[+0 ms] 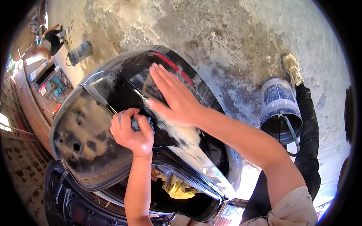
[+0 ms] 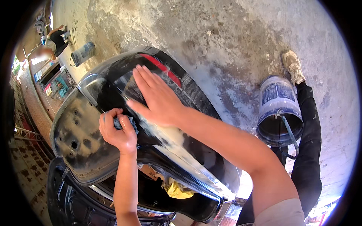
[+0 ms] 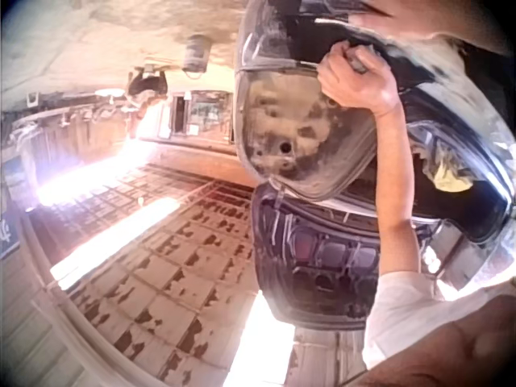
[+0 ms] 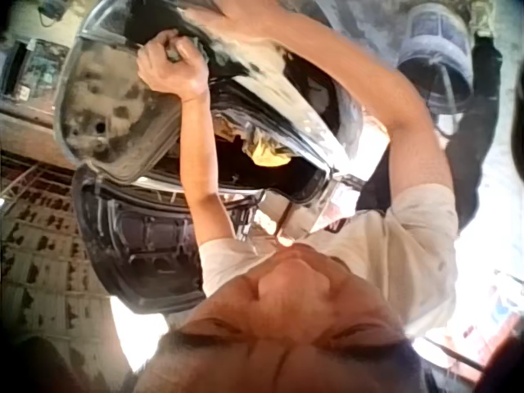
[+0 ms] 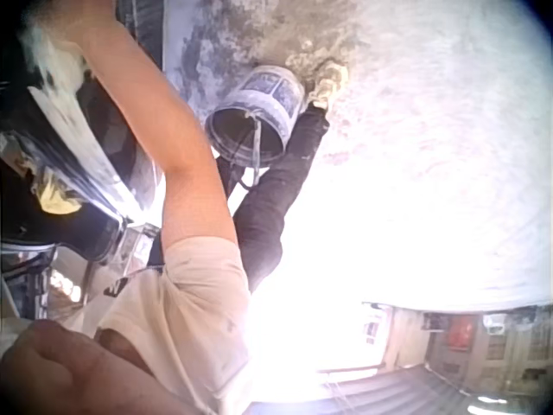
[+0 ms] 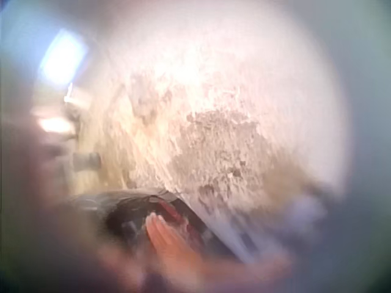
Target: The person applies a thick white body filler to a black car bumper using a putty knife. They spread the material across the surface, smoothing it out with the tool and their hand, and occasionally wipe the tool with a cloth.
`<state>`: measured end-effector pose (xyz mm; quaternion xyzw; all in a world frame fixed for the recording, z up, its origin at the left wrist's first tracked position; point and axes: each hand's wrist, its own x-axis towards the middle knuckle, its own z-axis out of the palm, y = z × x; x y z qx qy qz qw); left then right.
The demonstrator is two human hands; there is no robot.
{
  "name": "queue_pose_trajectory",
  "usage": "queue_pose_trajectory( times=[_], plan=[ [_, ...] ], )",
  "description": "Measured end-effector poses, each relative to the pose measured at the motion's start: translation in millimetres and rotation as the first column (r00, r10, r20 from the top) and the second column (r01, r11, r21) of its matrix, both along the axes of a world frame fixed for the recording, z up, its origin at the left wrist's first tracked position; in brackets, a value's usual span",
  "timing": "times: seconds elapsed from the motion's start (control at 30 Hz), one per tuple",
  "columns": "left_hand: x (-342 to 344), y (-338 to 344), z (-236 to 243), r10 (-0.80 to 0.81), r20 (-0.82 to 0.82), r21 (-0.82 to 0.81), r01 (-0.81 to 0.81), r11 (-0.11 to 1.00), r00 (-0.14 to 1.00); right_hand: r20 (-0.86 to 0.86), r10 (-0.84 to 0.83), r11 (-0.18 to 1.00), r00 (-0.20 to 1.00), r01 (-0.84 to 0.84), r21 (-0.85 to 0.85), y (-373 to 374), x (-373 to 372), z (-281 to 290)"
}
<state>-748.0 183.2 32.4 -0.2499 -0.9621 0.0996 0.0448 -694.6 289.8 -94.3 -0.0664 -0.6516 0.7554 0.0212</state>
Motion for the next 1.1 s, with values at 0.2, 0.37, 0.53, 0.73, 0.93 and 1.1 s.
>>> queue_pose_trajectory(
  times=[0.2,0.37,0.53,0.73,0.93,1.1],
  plan=[
    [-1,5,0,-0.001,-0.01,-0.001,0.001,1.0,1.0,0.059,0.193,0.981,0.979,-0.194,0.011,8,119,34],
    [0,3,-1,0.005,0.015,0.064,-0.006,0.998,1.0,0.027,0.095,0.995,0.995,-0.094,-0.027,-2,107,19],
    [1,1,-1,0.01,-0.012,-0.001,-0.01,1.0,1.0,0.036,0.038,0.998,0.999,-0.036,-0.041,-11,70,2],
    [-2,0,-4,-0.023,-0.048,0.024,0.024,0.999,0.999,0.203,0.147,0.985,0.968,-0.124,-0.122,-8,164,24],
    [-1,-3,-4,-0.016,-0.044,0.019,0.017,1.0,0.999,0.159,0.131,0.985,0.979,-0.11,-0.136,-15,137,1],
    [0,1,-5,-0.005,-0.017,0.061,0.006,0.998,1.0,0.18,0.191,0.973,0.965,-0.161,-0.167,-16,180,4]
  ],
)
